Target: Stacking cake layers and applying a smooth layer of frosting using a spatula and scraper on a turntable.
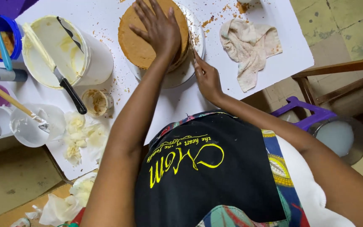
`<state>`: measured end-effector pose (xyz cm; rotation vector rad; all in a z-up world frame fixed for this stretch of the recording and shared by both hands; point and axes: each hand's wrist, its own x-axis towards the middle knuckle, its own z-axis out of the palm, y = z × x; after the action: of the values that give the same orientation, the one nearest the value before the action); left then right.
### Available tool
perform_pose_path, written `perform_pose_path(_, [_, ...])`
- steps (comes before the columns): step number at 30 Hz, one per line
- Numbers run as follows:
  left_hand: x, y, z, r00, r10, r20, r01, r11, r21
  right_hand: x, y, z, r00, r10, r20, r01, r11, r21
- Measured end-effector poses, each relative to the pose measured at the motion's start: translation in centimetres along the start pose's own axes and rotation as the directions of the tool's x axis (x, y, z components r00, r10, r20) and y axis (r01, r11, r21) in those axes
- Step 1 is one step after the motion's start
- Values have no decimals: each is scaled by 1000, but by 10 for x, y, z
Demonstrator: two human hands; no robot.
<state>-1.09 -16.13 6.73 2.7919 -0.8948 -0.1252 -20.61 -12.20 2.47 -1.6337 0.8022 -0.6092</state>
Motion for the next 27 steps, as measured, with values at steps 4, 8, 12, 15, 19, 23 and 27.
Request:
perform_pose_path(4, [6,-33,-37,829,489,270,-439,870,-226,52,5,-7,999,-46,-27,45,998,-49])
perform_pose_path(8, [-20,-44,-66,672,688,273,-693,715,-94,77,-5,-8,1000,2,-1,-2,995,-95])
perform_pose_path(12, [-24,-26,-42,912,390,128,-392,920,-15,34,-12,-3,998,-56,-27,55,998,-38])
perform_pose_path(15, [-26,-3,-33,987,145,70,-143,989,-35,-10,-3,2,1000,-9,-7,9,1000,-5])
perform_pose_path(19, [-9,-16,-27,900,292,324,-321,946,40,24,1,-5,1000,3,-19,-3,1000,-21])
perform_pose_path(23, [-15,-26,-27,723,663,196,-675,738,-5,69,6,-5,1000,-19,-18,18,1000,-25])
perform_pose_path(27, [-11,-4,-6,895,445,-22,-445,895,-13,40,-5,6,998,27,-63,-26,1000,9])
